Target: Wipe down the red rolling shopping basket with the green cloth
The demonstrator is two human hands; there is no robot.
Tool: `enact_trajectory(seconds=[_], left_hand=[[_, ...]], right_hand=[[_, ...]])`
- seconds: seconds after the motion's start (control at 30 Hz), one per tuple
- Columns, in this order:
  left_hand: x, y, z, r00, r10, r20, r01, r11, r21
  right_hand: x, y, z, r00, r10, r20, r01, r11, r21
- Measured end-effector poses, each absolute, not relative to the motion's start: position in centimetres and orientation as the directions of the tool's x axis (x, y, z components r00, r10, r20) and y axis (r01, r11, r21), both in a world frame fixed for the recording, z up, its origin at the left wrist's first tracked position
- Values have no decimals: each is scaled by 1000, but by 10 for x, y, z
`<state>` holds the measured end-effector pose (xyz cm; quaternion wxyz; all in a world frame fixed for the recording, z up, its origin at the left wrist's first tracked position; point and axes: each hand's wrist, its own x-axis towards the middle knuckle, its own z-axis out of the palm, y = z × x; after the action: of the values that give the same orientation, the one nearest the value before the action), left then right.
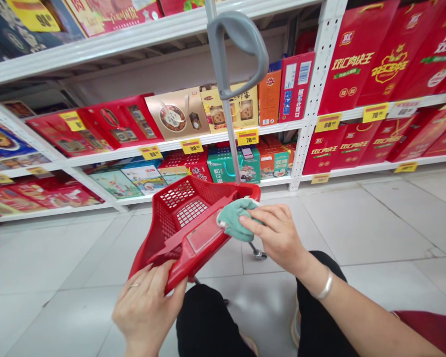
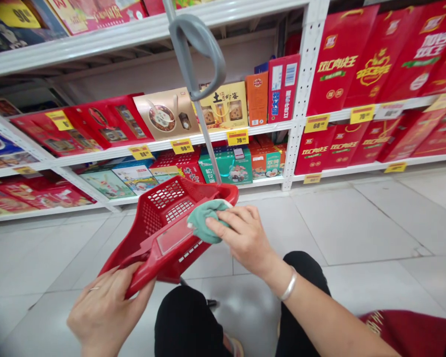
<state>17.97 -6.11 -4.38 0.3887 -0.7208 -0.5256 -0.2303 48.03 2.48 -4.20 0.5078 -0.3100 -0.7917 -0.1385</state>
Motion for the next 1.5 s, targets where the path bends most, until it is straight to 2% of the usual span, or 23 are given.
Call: enact_trajectory(seconds=[0.27,0.37,0.43,0.6,0.67,0.77,0.97,1.07,1.23,1.37,1.43,1.5], left_hand=[[150,-74,-42,324,570,755,946,-200,-254],[141,-80,-41,303,625,720,953,-184,-242],[137,-84,-40,262,685,679,964,-153,-218],[150,-95,-41,51,829,557,991,27,-130],[165,-96,-42,-41,830,556,993,94,-68],[192,-90,-44,-91,793,603,992,128,-20],[208,-66,-51,-35,690,723,973,188,-132],[198,-63,-53,38,636,771,967,172,-189],[182,-68,-50,115,624,773,947,167,-276],[171,-73,-47,165,616,770,946,122,-300],[163,-75,-46,188,611,769,948,91,-304],[152,-76,-45,214,604,768,947,63,-314]], right_hand=[[531,45,-51,-104,468,877,850,500,-166],[527,34,-43,-75,479,875,770,585,-255],[513,23,-34,-139,464,875,671,694,-261],[466,-2,-14,-375,297,878,511,857,-72],[453,-7,-11,-406,258,877,506,862,-20],[444,-10,-10,-389,270,881,524,851,-30],[446,0,-19,-379,299,876,546,837,-49],[456,15,-27,-339,357,871,594,798,-96],[485,40,-39,-254,495,831,749,644,-154],[508,47,-46,-153,521,840,840,516,-167],[513,43,-44,-101,515,851,822,525,-220],[512,34,-39,-87,507,857,740,609,-285]])
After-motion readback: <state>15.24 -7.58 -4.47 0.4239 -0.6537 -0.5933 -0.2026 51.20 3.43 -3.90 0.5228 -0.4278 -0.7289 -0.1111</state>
